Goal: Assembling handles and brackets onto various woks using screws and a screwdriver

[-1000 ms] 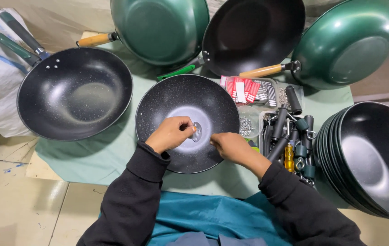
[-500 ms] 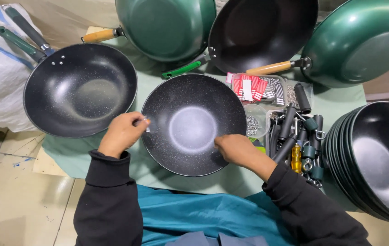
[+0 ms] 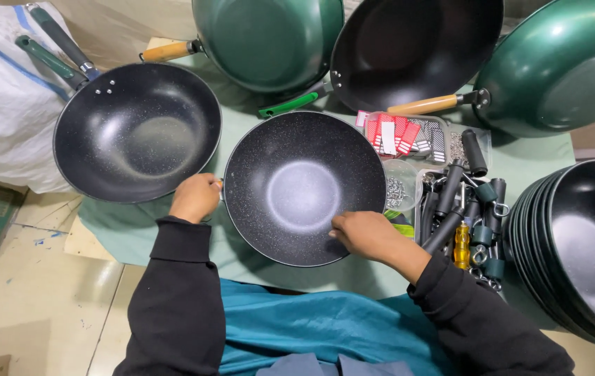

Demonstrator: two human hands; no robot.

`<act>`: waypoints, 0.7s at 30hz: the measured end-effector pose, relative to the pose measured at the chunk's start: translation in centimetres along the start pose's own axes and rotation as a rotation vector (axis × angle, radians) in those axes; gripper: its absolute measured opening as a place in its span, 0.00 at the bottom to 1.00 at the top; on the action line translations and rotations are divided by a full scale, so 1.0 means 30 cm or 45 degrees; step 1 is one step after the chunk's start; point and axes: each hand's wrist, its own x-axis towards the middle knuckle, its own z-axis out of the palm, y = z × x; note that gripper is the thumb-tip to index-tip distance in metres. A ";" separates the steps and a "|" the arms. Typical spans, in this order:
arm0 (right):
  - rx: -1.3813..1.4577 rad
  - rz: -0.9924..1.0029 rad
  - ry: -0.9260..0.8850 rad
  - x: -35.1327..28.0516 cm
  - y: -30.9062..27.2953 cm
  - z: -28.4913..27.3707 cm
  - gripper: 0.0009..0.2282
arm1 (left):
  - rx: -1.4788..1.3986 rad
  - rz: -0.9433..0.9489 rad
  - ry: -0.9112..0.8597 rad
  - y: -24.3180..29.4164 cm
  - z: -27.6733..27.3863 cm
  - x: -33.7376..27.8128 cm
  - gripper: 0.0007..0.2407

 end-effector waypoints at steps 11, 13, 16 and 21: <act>-0.083 -0.228 -0.108 -0.026 -0.037 0.022 0.16 | -0.111 0.112 -0.018 0.015 0.072 0.053 0.22; -0.130 -0.264 -0.107 -0.027 -0.039 0.029 0.16 | -0.144 0.107 -0.018 0.002 0.088 0.085 0.23; -0.219 -0.307 -0.081 -0.025 -0.048 0.064 0.11 | -0.130 0.113 -0.009 -0.006 0.099 0.093 0.21; -0.307 -0.339 -0.119 -0.018 -0.063 0.119 0.07 | -0.155 0.148 -0.095 0.003 0.072 0.073 0.18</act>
